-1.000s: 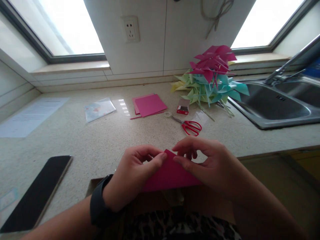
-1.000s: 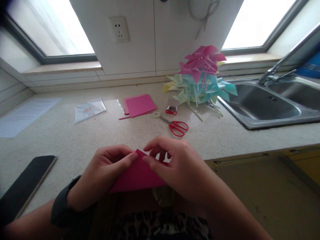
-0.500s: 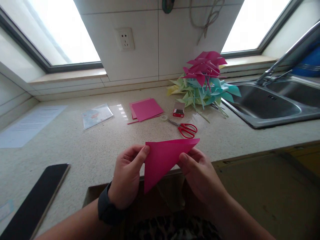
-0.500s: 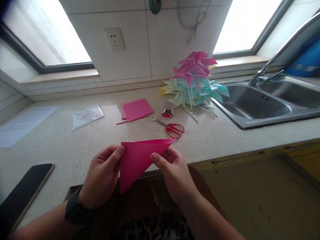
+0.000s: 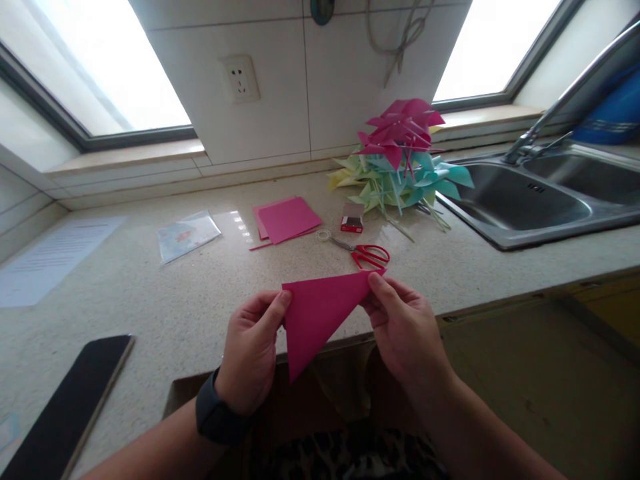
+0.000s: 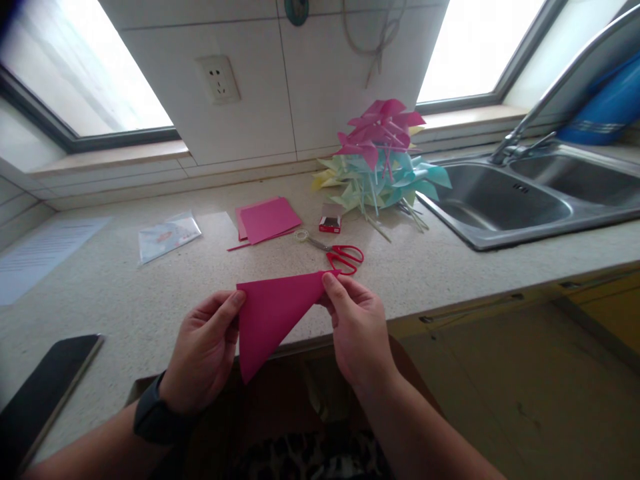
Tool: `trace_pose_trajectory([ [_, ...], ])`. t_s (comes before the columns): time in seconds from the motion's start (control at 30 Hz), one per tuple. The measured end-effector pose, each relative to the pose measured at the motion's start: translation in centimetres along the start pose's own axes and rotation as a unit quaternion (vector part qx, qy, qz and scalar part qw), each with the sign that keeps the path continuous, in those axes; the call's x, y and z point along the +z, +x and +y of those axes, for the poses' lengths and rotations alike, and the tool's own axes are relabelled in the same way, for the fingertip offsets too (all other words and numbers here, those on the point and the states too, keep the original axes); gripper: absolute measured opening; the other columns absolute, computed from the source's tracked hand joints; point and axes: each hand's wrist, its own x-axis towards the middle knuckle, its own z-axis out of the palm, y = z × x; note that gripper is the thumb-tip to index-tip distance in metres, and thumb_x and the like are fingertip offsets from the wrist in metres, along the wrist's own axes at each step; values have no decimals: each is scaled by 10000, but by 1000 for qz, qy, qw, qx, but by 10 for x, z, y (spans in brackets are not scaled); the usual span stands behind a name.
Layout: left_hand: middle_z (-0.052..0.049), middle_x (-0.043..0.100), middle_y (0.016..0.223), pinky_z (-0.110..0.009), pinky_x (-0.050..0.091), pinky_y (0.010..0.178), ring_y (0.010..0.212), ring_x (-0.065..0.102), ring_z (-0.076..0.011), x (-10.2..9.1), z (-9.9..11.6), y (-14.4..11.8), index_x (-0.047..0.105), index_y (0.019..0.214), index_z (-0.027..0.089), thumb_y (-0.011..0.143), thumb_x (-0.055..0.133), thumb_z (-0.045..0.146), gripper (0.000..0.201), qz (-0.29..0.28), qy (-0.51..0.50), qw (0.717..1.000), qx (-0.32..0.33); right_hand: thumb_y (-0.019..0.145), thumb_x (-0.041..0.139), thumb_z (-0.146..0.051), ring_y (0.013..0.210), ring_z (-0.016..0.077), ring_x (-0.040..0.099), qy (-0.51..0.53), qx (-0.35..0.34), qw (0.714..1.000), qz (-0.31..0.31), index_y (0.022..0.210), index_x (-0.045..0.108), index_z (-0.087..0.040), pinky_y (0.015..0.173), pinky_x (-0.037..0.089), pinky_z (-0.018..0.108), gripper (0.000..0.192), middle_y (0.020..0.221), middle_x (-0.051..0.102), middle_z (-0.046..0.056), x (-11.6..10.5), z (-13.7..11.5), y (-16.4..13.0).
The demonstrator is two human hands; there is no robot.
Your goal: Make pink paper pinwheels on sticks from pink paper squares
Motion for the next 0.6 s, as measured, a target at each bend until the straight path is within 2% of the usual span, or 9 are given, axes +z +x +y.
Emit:
trace_pose_trajectory([
  [0.23,14,661,690,-170,448,567,609,528,-73,-2,-4,2,760,766,172,727,871,360,222,3,7,1000,-5,675,911,-294,642,99,689,3,-22,999,34,744,792,-209,653,572,195,161,723,778,10,0,-1,1],
  [0.6,20,653,672,-171,434,546,591,526,-71,-3,-5,3,755,764,172,734,866,366,225,6,14,1000,-1,692,894,-278,663,112,678,-10,-39,998,47,758,799,-193,670,562,231,143,722,769,24,-2,-3,5],
])
